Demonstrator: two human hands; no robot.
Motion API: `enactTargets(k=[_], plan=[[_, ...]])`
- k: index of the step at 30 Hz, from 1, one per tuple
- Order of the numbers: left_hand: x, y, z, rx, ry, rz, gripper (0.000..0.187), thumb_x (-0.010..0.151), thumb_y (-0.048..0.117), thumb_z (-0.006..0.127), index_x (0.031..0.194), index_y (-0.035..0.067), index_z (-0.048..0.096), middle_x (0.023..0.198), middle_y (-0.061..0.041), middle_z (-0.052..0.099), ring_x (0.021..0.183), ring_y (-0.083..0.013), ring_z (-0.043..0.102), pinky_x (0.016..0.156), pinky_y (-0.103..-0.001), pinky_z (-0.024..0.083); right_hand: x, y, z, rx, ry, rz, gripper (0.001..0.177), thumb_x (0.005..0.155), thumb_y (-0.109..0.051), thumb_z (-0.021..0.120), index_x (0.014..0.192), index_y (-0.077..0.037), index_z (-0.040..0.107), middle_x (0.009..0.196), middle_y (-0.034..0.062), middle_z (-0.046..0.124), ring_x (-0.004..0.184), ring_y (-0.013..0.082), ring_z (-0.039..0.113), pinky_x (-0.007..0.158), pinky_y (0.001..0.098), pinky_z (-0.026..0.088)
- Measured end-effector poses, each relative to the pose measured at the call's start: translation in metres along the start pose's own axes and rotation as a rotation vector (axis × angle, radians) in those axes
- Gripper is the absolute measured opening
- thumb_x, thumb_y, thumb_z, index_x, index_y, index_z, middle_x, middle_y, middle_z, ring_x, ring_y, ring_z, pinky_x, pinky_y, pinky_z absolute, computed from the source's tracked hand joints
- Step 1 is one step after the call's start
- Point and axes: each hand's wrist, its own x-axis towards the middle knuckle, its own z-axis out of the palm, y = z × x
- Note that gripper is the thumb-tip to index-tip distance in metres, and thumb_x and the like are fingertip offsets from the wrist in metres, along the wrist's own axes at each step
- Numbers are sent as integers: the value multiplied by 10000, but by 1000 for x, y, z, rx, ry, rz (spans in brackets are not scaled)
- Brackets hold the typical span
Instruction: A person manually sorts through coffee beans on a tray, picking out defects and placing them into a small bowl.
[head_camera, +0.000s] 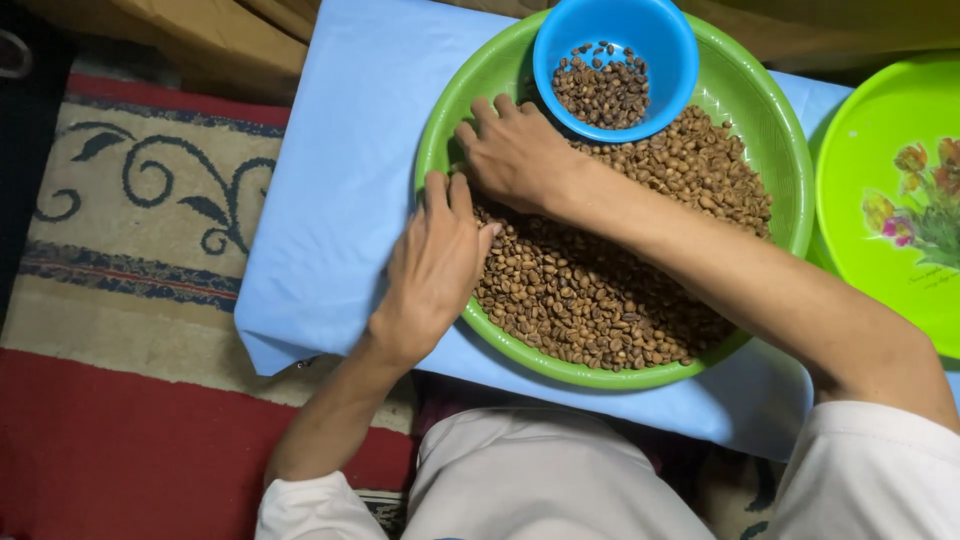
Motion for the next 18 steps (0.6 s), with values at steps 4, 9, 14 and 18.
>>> enactTargets(k=[4,9,14,18], plan=[[6,-2,24,128,-109,-7,421,982,216,624,1242,-110,560,1177,-253,540,897,-393,719,705,-478,619,-25,3,18,63,70,16,319,989,-276,499,1113,-37,671,1043,193,606,934,409,643,690,484,527],[13,8,25,26,-115,123,274,966,21,543,1208,-91,609,1178,-289,551,918,-433,723,693,-476,618,-95,20,-71,401,38,-64,216,930,-106,661,1111,3,702,969,223,650,894,440,658,673,522,565],[19,31,-4,-199,-121,245,306,984,-18,437,1226,-103,604,1121,-270,553,833,-384,723,598,-413,597,-148,39,-104,626,8,-7,149,924,-68,678,1040,4,738,1001,231,679,962,430,686,795,507,552],[23,38,-9,-376,-123,366,346,988,2,370,1210,-65,626,1047,-235,583,742,-316,721,547,-367,570,-184,43,-117,696,35,69,214,977,-139,667,1063,42,744,1033,253,697,996,413,697,934,539,536]])
